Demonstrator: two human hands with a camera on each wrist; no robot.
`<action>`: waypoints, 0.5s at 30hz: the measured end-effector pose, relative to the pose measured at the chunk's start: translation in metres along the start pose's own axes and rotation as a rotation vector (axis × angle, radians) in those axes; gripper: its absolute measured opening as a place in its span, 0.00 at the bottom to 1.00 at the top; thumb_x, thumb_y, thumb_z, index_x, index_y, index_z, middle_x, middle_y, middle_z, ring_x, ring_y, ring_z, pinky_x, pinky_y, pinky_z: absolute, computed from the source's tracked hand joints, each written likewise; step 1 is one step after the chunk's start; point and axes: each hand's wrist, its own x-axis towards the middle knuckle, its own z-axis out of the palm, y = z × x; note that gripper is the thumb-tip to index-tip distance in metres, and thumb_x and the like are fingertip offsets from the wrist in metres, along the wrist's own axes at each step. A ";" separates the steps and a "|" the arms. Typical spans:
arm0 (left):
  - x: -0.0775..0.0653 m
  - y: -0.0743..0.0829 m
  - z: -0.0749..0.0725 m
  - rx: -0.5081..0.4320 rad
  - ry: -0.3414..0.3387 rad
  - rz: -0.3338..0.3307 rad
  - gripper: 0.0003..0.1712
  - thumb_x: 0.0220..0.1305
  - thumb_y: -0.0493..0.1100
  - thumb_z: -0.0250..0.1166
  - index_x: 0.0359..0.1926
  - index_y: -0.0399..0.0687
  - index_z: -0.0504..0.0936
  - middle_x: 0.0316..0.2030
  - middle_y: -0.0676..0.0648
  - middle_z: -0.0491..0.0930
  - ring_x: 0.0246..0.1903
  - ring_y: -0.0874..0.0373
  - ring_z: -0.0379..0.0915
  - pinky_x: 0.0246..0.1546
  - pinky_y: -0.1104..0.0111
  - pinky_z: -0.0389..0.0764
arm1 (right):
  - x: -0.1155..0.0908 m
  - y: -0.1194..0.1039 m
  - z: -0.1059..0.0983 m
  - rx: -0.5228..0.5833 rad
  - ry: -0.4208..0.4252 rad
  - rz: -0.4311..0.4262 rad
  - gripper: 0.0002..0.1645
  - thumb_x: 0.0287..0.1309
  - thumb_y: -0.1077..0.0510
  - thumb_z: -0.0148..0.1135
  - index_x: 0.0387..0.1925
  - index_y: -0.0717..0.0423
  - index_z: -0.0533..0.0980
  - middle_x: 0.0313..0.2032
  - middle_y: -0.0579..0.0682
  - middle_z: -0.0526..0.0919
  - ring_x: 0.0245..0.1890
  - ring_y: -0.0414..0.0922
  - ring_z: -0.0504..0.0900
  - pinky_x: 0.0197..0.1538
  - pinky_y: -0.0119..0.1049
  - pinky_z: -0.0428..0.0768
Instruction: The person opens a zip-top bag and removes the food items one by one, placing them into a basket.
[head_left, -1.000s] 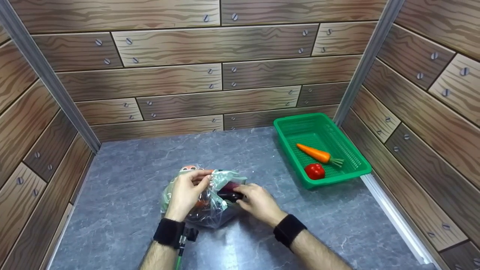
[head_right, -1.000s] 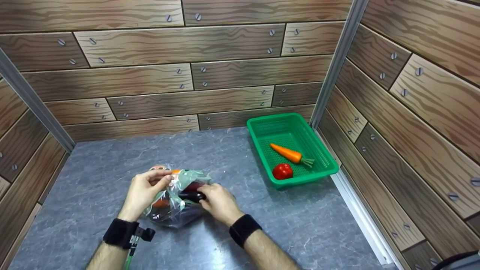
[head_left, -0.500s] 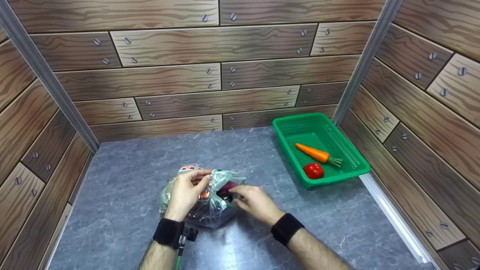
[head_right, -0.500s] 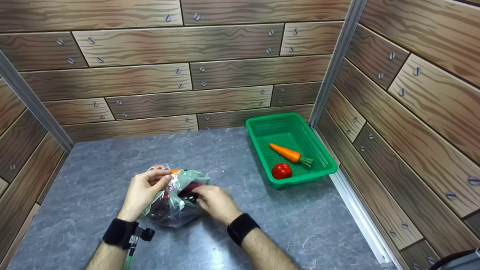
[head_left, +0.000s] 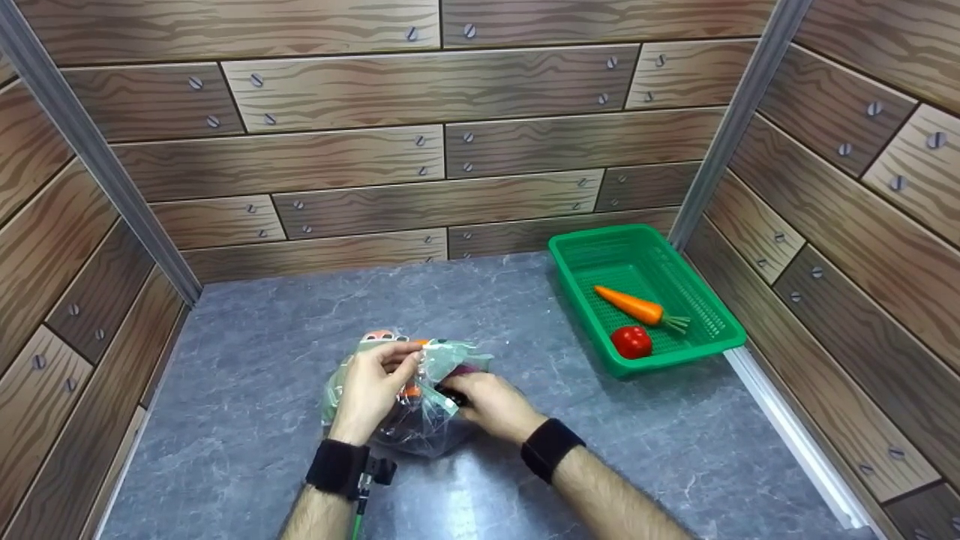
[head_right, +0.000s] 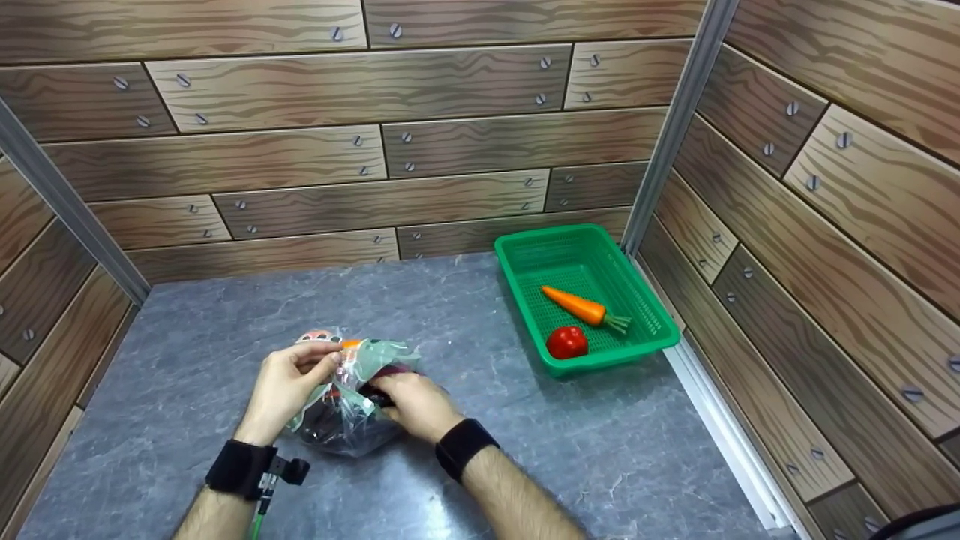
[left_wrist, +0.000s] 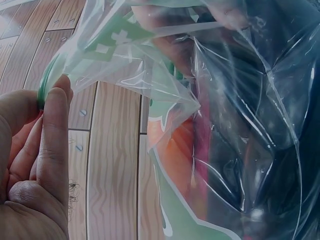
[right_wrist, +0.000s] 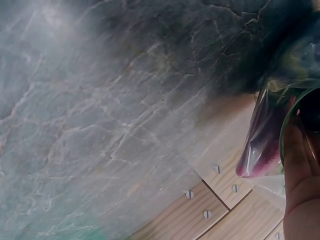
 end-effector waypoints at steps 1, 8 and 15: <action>0.000 0.000 0.000 -0.002 0.000 0.001 0.12 0.81 0.39 0.76 0.57 0.39 0.97 0.50 0.40 0.99 0.45 0.56 0.95 0.42 0.78 0.88 | 0.001 0.000 0.000 -0.009 0.000 -0.002 0.30 0.71 0.59 0.82 0.72 0.52 0.87 0.65 0.53 0.95 0.65 0.53 0.94 0.74 0.50 0.91; -0.001 0.003 -0.001 0.004 -0.001 -0.011 0.12 0.81 0.40 0.77 0.58 0.40 0.97 0.49 0.42 0.99 0.42 0.61 0.93 0.41 0.78 0.87 | -0.005 0.000 -0.004 -0.046 0.020 -0.049 0.28 0.70 0.61 0.83 0.69 0.54 0.87 0.63 0.54 0.95 0.64 0.53 0.95 0.73 0.50 0.92; -0.002 0.004 -0.001 0.006 0.000 -0.013 0.12 0.80 0.40 0.77 0.57 0.41 0.97 0.49 0.41 0.98 0.42 0.59 0.94 0.40 0.77 0.88 | -0.020 0.005 -0.017 -0.062 0.053 -0.068 0.29 0.70 0.62 0.82 0.70 0.56 0.87 0.66 0.54 0.95 0.64 0.56 0.94 0.71 0.54 0.92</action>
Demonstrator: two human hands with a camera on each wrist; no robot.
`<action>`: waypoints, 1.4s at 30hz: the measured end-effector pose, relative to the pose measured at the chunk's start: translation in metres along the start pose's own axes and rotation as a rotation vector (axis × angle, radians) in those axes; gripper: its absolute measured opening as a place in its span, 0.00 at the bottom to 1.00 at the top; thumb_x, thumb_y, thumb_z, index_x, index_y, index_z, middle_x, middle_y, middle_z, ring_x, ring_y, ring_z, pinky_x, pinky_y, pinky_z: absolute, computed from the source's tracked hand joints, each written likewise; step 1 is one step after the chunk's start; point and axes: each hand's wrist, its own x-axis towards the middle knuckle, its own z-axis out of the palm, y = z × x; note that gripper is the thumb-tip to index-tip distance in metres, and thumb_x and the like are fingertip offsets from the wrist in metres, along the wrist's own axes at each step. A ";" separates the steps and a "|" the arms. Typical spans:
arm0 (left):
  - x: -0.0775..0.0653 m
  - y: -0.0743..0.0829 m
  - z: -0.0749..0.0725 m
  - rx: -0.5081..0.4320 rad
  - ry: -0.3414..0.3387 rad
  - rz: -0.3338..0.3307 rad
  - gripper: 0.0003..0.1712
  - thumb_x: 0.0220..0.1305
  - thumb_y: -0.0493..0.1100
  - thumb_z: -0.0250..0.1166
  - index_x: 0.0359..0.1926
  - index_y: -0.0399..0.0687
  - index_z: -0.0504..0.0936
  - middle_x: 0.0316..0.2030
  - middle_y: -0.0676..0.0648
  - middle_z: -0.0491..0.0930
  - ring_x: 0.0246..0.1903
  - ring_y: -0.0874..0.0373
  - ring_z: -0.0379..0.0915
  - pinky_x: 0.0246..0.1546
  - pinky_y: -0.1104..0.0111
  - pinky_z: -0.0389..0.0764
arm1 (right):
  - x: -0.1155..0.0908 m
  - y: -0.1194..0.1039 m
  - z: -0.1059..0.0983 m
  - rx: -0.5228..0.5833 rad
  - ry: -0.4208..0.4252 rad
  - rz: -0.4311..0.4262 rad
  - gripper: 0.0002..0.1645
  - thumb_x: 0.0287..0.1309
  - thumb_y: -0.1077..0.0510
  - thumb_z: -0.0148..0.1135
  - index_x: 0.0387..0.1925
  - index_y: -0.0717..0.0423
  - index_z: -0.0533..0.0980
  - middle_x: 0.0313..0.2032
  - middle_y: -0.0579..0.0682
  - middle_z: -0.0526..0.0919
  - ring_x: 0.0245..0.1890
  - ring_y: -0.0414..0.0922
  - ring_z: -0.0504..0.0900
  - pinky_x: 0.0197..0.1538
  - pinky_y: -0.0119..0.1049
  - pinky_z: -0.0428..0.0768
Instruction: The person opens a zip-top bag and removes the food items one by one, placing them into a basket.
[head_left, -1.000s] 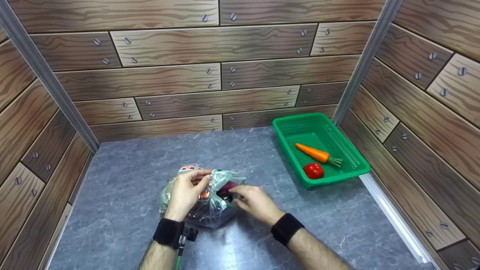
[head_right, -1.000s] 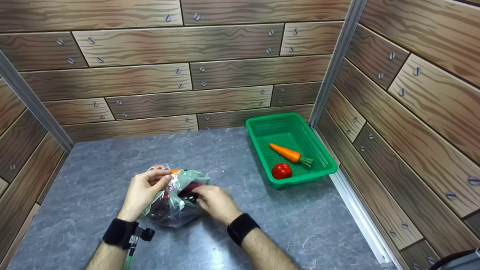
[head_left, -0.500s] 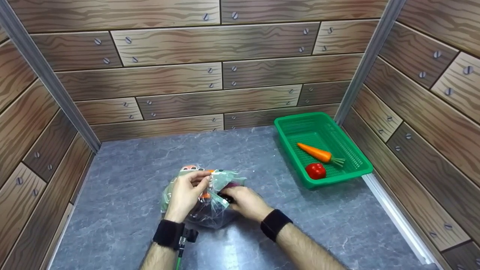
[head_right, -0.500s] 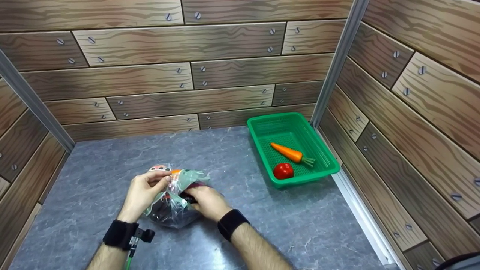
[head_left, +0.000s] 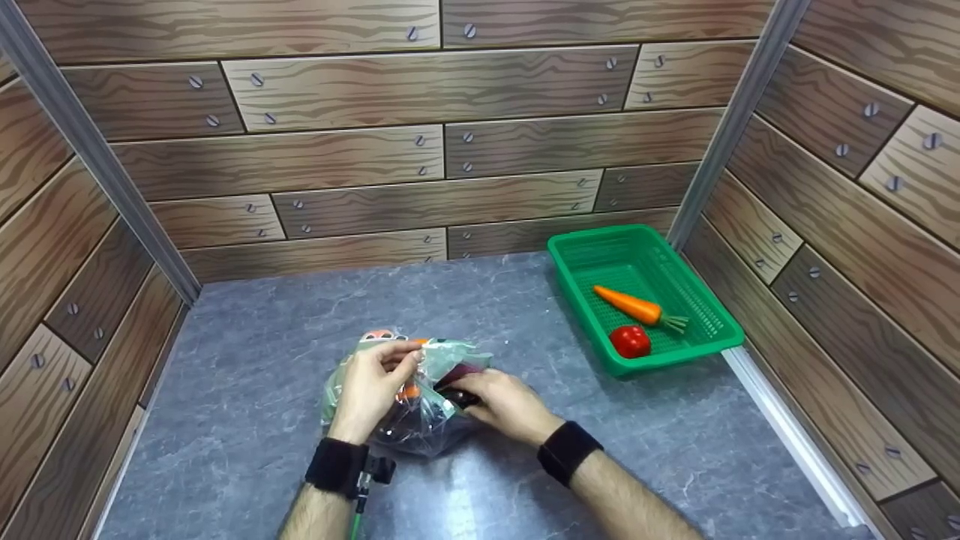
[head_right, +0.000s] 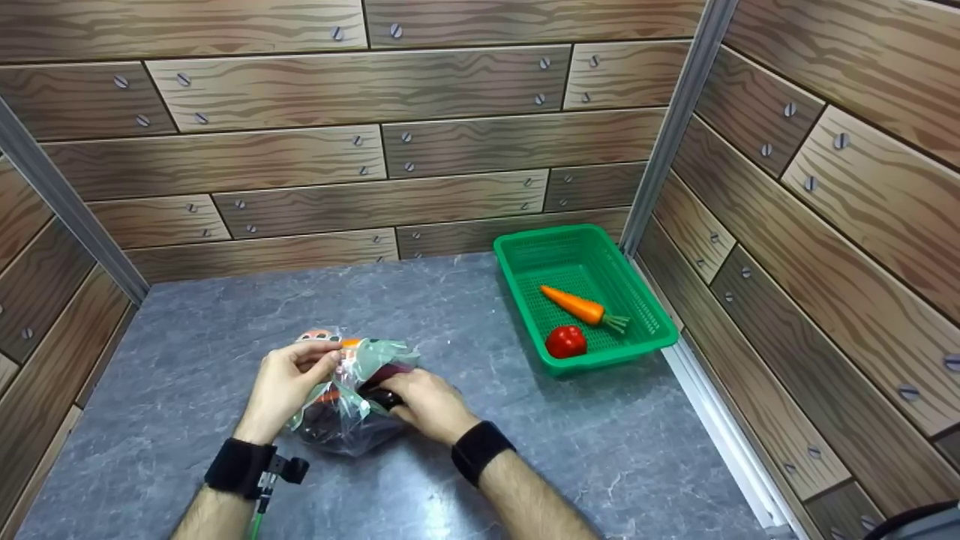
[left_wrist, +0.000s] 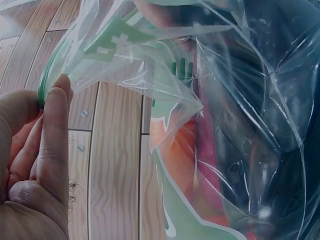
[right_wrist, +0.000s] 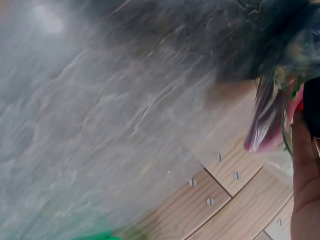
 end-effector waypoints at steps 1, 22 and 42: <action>0.000 0.000 0.000 -0.001 -0.002 -0.002 0.12 0.80 0.40 0.77 0.58 0.40 0.97 0.49 0.41 0.98 0.42 0.59 0.94 0.40 0.77 0.88 | -0.003 0.001 -0.002 -0.004 0.008 -0.004 0.29 0.70 0.62 0.82 0.70 0.56 0.87 0.66 0.54 0.95 0.64 0.57 0.94 0.71 0.54 0.92; 0.002 0.001 -0.001 0.028 0.001 0.014 0.12 0.81 0.40 0.77 0.57 0.40 0.97 0.46 0.44 0.99 0.41 0.60 0.94 0.38 0.77 0.88 | -0.037 0.029 -0.043 -0.037 0.123 -0.029 0.29 0.67 0.62 0.85 0.68 0.57 0.88 0.62 0.58 0.96 0.58 0.57 0.96 0.63 0.53 0.96; 0.002 0.000 -0.002 -0.005 -0.006 0.002 0.12 0.81 0.39 0.77 0.58 0.40 0.97 0.48 0.42 0.98 0.42 0.60 0.94 0.39 0.77 0.88 | -0.062 0.055 -0.082 -0.066 0.181 -0.026 0.29 0.67 0.62 0.86 0.67 0.55 0.89 0.63 0.55 0.96 0.61 0.55 0.95 0.64 0.53 0.96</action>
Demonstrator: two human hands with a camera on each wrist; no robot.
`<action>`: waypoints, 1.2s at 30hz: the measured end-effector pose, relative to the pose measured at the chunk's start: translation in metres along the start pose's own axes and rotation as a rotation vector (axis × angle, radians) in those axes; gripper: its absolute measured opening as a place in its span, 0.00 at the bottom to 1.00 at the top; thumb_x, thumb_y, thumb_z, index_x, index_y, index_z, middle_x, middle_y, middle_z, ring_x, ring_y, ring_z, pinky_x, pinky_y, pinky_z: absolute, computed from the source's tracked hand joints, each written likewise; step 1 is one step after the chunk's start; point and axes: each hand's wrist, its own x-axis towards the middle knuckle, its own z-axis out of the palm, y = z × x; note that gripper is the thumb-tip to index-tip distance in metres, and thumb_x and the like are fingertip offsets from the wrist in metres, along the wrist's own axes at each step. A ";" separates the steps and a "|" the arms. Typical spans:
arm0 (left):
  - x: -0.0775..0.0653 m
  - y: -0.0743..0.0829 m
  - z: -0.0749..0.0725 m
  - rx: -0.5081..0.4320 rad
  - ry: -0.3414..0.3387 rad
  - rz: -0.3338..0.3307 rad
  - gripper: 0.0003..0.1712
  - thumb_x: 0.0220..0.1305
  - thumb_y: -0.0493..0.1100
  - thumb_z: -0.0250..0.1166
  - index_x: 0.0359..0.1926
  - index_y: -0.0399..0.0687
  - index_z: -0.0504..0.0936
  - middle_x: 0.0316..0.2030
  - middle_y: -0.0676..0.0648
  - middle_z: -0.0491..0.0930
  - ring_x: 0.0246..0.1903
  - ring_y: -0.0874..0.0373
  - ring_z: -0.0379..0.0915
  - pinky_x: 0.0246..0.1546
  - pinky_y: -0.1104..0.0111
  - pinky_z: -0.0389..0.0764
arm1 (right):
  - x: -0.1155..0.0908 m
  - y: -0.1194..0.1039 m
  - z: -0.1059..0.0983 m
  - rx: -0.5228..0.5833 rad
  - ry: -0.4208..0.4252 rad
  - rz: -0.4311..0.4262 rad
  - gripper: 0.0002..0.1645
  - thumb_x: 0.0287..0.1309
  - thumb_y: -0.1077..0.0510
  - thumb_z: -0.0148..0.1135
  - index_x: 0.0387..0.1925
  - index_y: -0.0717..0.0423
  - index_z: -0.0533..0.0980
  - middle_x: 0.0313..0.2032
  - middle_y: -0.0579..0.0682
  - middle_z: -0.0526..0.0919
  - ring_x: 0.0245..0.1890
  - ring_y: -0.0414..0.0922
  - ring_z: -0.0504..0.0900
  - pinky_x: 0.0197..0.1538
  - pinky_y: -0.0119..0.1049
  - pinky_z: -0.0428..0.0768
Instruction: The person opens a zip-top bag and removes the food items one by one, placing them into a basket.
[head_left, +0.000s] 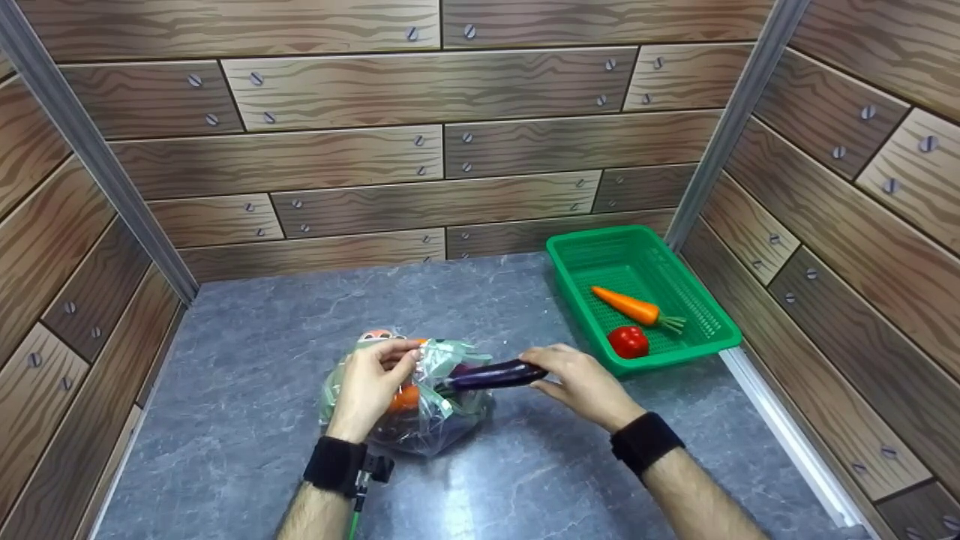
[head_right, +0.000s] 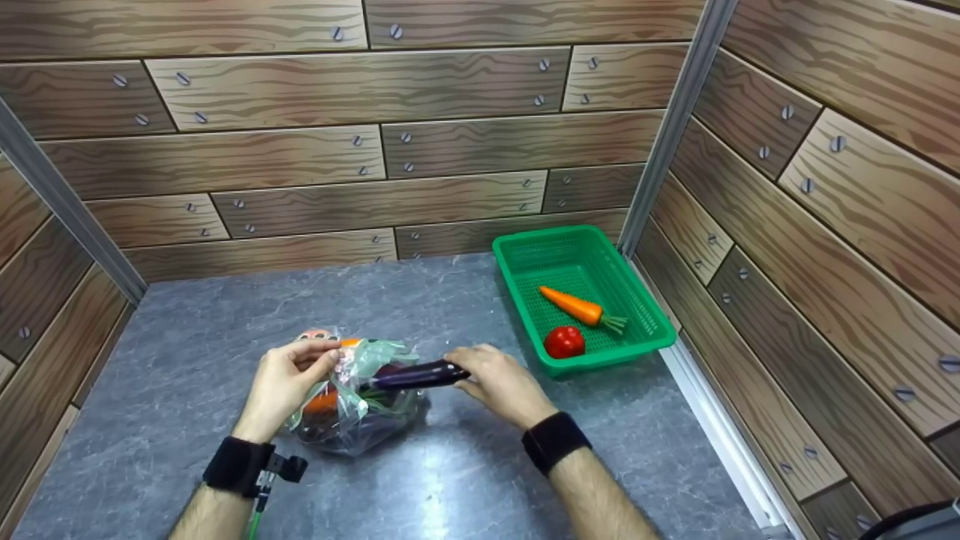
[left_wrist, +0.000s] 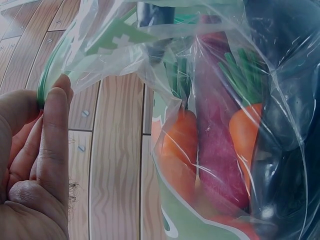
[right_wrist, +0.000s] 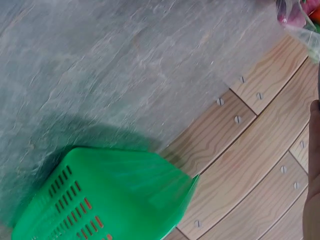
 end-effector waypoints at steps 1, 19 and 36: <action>0.000 -0.001 0.000 -0.001 0.000 0.002 0.12 0.81 0.39 0.77 0.58 0.40 0.97 0.48 0.42 0.98 0.43 0.59 0.94 0.40 0.77 0.88 | -0.001 0.001 -0.002 -0.004 -0.002 0.001 0.29 0.67 0.62 0.86 0.68 0.55 0.89 0.63 0.55 0.96 0.61 0.55 0.95 0.64 0.53 0.96; 0.000 -0.003 0.000 0.009 0.006 0.000 0.12 0.81 0.39 0.77 0.57 0.39 0.97 0.50 0.41 0.98 0.45 0.55 0.96 0.42 0.77 0.89 | -0.010 0.028 -0.042 -0.004 0.113 0.026 0.32 0.64 0.65 0.87 0.68 0.54 0.89 0.63 0.56 0.96 0.60 0.56 0.95 0.62 0.56 0.96; 0.000 -0.003 0.000 0.018 0.005 -0.014 0.11 0.81 0.39 0.76 0.57 0.39 0.97 0.50 0.41 0.98 0.45 0.55 0.95 0.41 0.78 0.87 | -0.007 0.068 -0.095 -0.061 0.168 0.256 0.30 0.72 0.63 0.82 0.73 0.58 0.87 0.65 0.63 0.94 0.64 0.67 0.92 0.65 0.67 0.92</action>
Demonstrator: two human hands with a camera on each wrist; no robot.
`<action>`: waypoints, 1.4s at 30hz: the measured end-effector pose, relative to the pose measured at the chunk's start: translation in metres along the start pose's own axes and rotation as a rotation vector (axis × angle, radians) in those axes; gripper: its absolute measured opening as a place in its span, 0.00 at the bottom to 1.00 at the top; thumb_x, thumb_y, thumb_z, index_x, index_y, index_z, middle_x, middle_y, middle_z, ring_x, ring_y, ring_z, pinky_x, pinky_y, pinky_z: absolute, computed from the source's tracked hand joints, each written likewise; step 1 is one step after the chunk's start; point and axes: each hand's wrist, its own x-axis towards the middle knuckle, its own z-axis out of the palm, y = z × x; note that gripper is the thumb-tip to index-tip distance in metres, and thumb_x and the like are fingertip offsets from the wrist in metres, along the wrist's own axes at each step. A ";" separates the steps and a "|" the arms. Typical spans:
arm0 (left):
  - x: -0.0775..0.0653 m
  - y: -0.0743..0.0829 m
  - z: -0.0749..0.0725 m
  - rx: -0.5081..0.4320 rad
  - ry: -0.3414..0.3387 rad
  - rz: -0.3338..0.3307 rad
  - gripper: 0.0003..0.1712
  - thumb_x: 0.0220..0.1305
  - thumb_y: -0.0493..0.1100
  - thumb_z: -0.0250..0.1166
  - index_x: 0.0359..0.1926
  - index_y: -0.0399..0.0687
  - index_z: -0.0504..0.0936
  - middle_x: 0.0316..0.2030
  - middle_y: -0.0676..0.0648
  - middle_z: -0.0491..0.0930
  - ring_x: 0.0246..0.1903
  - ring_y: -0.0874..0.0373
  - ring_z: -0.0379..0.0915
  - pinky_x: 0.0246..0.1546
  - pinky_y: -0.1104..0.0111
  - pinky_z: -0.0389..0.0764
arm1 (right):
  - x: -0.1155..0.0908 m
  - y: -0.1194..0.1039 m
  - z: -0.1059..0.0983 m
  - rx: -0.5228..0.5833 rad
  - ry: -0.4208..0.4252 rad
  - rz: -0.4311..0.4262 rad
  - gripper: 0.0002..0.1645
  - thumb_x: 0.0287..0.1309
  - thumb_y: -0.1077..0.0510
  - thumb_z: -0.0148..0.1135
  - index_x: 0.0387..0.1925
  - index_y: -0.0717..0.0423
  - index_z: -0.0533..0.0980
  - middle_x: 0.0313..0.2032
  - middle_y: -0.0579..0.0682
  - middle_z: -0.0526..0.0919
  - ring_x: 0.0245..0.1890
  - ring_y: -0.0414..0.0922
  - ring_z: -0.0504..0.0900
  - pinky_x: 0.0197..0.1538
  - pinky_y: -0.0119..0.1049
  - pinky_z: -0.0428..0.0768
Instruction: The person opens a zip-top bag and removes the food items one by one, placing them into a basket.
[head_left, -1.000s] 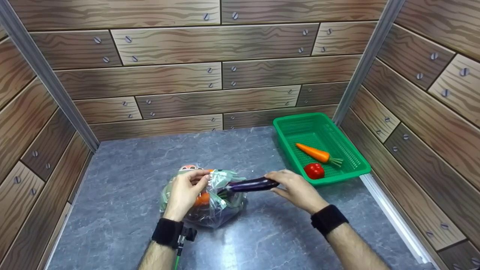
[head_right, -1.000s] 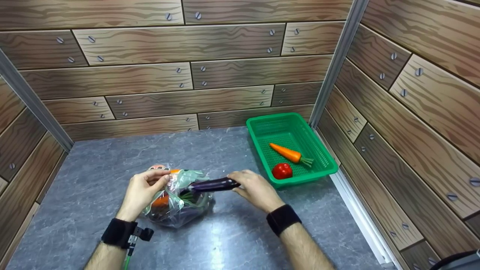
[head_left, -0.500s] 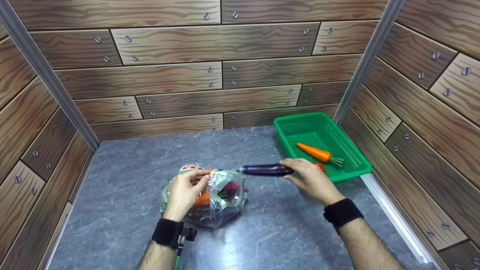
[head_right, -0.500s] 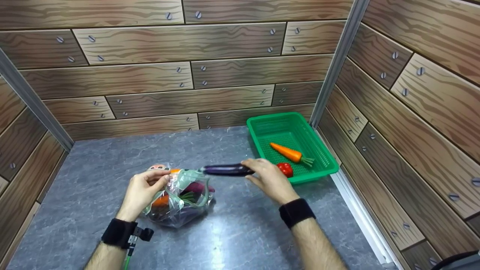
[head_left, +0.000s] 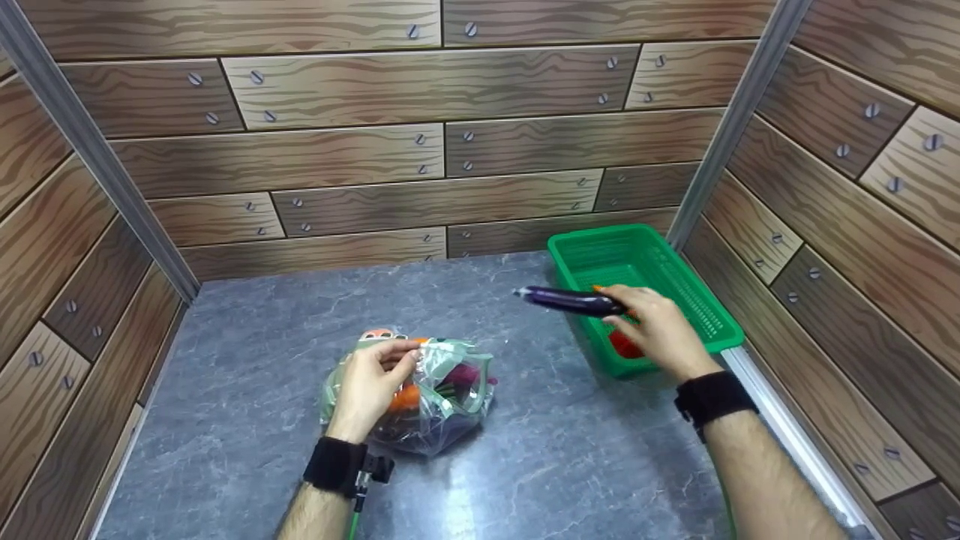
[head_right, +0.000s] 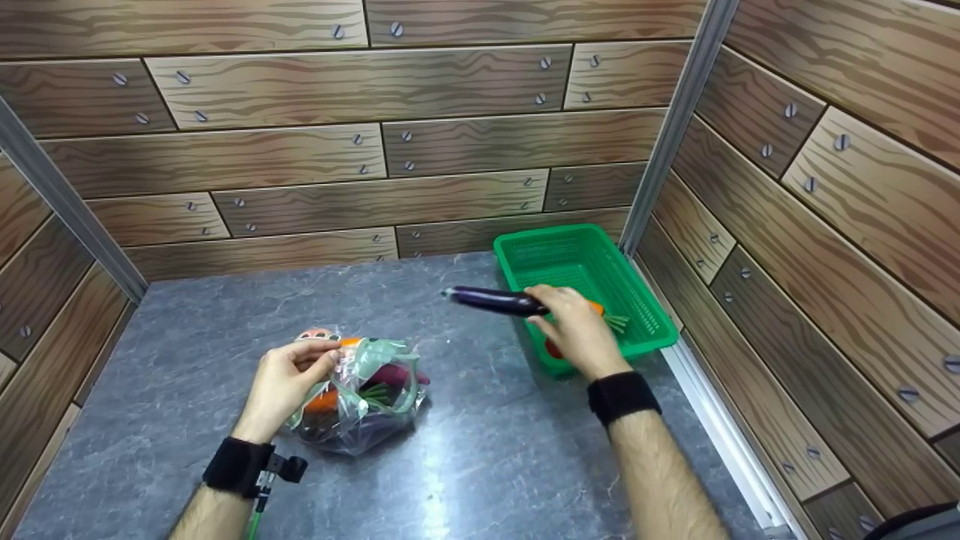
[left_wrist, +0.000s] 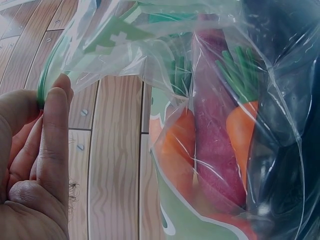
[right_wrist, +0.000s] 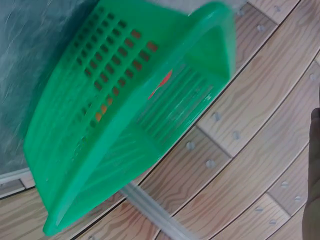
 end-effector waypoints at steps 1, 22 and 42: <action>0.000 0.000 0.000 0.000 0.000 -0.001 0.11 0.81 0.38 0.76 0.57 0.39 0.97 0.50 0.41 0.98 0.45 0.55 0.95 0.41 0.78 0.87 | 0.000 0.004 -0.002 -0.004 -0.003 0.025 0.30 0.73 0.63 0.81 0.73 0.58 0.86 0.66 0.64 0.93 0.65 0.68 0.92 0.67 0.68 0.91; 0.001 0.000 0.000 -0.005 0.002 0.013 0.11 0.81 0.38 0.77 0.57 0.40 0.97 0.49 0.42 0.98 0.43 0.57 0.95 0.40 0.78 0.87 | -0.013 0.072 -0.016 -0.066 -0.083 0.330 0.31 0.80 0.63 0.75 0.78 0.67 0.79 0.72 0.77 0.85 0.67 0.77 0.87 0.67 0.73 0.89; 0.000 0.000 0.001 0.000 0.006 0.017 0.09 0.80 0.36 0.76 0.56 0.41 0.98 0.49 0.41 0.98 0.44 0.56 0.95 0.40 0.78 0.88 | -0.024 0.103 0.000 -0.132 -0.227 0.496 0.26 0.78 0.64 0.76 0.71 0.71 0.83 0.61 0.79 0.90 0.60 0.78 0.90 0.63 0.76 0.88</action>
